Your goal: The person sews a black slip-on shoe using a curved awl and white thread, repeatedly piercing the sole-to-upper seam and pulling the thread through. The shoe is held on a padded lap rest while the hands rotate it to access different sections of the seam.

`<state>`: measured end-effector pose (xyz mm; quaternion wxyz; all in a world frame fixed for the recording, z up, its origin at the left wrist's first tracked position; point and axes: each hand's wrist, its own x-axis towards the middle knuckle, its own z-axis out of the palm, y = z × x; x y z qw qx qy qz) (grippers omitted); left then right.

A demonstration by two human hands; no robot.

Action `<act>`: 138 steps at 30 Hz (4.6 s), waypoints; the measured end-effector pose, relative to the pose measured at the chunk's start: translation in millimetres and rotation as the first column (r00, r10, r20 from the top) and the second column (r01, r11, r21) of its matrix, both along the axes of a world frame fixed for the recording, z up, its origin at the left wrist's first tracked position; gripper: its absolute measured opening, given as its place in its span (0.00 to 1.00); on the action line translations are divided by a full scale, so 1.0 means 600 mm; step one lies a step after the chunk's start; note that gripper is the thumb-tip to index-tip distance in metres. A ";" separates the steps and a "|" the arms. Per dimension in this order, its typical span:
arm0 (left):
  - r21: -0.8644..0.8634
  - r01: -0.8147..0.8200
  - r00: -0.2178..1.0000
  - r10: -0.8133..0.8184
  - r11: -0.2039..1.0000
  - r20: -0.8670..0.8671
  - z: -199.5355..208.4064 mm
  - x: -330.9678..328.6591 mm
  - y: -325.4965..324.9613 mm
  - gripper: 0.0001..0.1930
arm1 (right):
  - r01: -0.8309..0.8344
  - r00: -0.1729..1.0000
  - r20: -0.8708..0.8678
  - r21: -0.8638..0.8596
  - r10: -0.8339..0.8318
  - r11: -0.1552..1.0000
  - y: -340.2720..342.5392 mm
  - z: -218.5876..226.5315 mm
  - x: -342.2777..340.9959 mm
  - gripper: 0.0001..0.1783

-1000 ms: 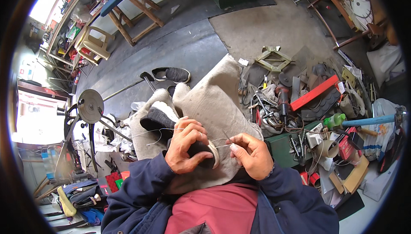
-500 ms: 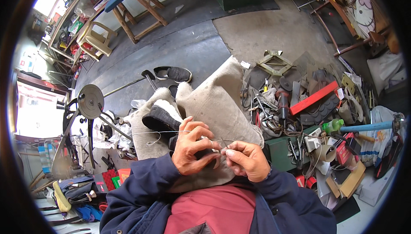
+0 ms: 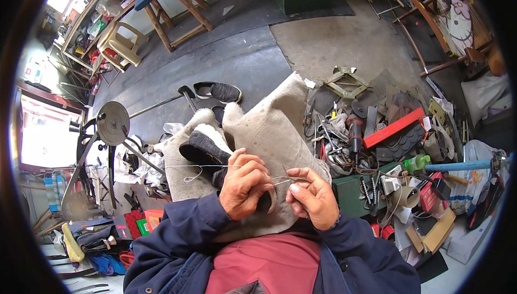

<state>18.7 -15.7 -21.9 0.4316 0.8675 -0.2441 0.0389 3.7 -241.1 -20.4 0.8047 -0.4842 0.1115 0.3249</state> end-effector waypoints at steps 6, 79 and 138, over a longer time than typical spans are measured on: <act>-0.014 0.006 1.000 -0.006 1.000 0.014 0.000 0.002 0.002 0.08 | 0.005 0.997 0.074 -0.051 -0.001 0.999 -0.010 0.004 0.003 0.20; -0.331 -0.032 0.997 0.007 0.943 -0.075 -0.020 0.008 0.023 0.02 | -0.027 0.982 0.184 0.390 -0.049 0.920 0.025 -0.006 0.039 0.15; 0.627 -0.720 0.620 0.681 0.297 0.389 0.086 -0.041 0.460 0.17 | 0.110 0.569 0.604 -0.728 0.558 0.677 0.042 -0.028 0.013 0.25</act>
